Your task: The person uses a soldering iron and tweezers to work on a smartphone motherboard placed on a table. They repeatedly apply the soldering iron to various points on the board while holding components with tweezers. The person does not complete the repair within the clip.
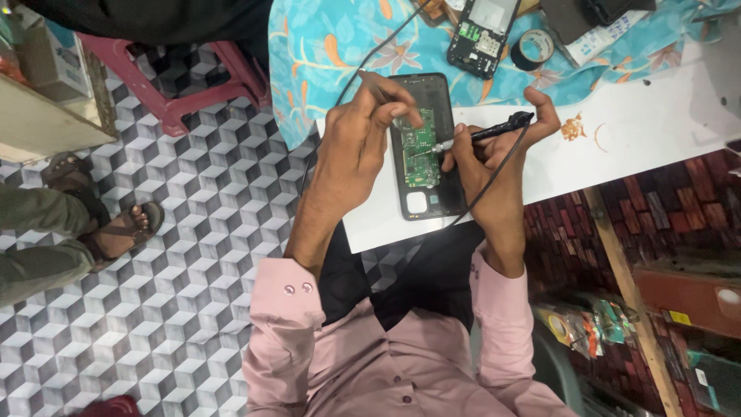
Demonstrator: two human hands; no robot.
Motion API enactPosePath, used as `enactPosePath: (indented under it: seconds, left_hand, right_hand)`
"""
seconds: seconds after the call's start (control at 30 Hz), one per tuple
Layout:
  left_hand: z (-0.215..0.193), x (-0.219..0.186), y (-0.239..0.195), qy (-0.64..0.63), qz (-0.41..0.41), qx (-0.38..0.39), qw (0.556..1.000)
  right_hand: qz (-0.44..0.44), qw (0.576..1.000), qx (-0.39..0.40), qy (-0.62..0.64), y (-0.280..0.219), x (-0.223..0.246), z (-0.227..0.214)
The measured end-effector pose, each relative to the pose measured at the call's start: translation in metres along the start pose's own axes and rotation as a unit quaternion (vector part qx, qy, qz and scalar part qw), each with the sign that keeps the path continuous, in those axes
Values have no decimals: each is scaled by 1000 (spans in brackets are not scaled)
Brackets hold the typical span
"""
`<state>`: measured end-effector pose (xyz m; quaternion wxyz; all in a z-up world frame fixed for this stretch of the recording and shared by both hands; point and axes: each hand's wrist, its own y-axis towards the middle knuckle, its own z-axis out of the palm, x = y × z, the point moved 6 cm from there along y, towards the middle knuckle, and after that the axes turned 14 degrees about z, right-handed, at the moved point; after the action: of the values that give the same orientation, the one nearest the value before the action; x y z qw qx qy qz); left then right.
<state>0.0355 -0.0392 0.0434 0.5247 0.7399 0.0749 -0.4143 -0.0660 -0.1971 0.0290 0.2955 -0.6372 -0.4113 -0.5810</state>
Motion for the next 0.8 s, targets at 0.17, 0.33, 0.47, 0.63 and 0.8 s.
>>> enactPosePath:
  seconds: [0.17, 0.33, 0.47, 0.63, 0.8]
  left_hand:
    - [-1, -3, 3, 11, -8, 0, 1000]
    - [-2, 4, 6, -41, -27, 0, 999]
    - [-4, 10, 9, -47, -14, 9, 999]
    - [-5, 7, 11, -40, 36, 5, 999]
    - [1, 5, 14, -48, 27, 25, 998]
  right_hand:
    - [30, 999, 4, 12, 3, -9, -2]
    - [28, 999, -18, -19, 0, -6, -4]
    - [21, 1000, -19, -15, -1, 2, -1]
    - [38, 998, -34, -30, 2, 2, -2]
    - [6, 999, -17, -30, 1, 3, -1]
